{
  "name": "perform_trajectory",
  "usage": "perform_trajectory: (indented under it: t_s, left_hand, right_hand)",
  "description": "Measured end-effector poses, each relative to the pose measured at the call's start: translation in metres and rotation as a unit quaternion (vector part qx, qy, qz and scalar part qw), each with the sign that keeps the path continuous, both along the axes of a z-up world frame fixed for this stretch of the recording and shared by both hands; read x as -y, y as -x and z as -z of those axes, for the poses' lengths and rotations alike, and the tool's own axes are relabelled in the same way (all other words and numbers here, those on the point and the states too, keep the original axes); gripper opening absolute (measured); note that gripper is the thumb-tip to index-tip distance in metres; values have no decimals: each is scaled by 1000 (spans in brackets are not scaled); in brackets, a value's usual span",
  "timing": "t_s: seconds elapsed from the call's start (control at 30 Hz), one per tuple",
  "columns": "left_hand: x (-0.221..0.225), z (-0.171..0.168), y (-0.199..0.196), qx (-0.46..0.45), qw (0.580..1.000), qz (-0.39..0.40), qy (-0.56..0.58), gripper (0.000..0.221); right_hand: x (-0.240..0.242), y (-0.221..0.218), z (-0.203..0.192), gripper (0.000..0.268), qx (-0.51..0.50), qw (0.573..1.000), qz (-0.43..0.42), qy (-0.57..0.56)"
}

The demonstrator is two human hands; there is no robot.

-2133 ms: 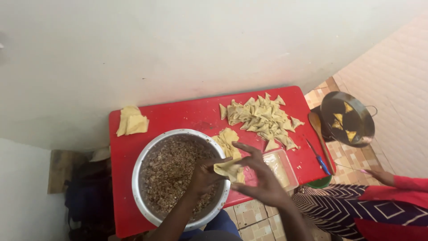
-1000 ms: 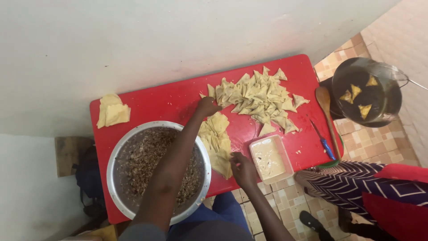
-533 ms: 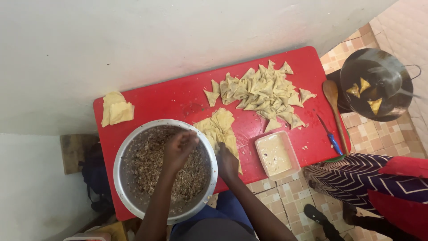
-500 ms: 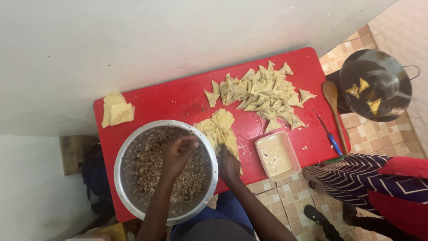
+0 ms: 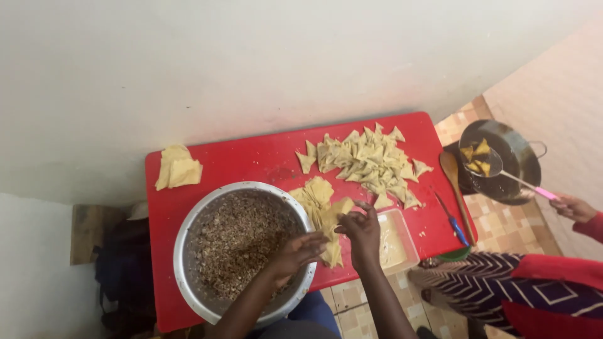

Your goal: Preparing samosas by folding dough wrappers, filling them with a mixture, and sealing them.

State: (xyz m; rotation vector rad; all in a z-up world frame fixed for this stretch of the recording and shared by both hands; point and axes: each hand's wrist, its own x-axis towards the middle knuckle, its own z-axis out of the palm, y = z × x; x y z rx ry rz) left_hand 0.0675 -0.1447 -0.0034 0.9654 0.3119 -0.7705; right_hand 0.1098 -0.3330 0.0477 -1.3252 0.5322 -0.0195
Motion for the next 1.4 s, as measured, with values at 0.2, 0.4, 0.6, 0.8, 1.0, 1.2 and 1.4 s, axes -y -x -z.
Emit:
perform_trajectory:
  t_s: [0.2, 0.4, 0.6, 0.8, 1.0, 1.2, 1.4]
  left_hand:
    - [-10, -28, -25, 120, 966, -224, 38, 36]
    - [-70, -42, -7, 250, 945, -82, -197, 39]
    - [-93, -58, 24, 50, 970, -239, -14, 24]
    - [-105, -40, 43, 39, 937, -343, -55, 42]
    - [-120, -42, 50, 109, 937, -259, -208, 46]
    - [-123, -30, 56, 260, 882, -242, -311, 40]
    - [-146, -65, 62, 387, 904, -102, -150, 84]
  right_hand:
    - [-34, 43, -35, 57, -22, 993, -99, 62]
    - [-49, 37, -26, 48, 8, 996, -84, -3]
    - [-82, 39, -11, 43, 40, 983, -178, -26]
    - [-121, 53, -29, 36, 120, 968, -129, 181]
    - [-119, 49, -27, 44, 178, 800, -359, 447]
    - [-132, 45, -43, 33, 346, 764, -295, 458]
    - [-152, 38, -54, 30, 360, 787, -277, 419]
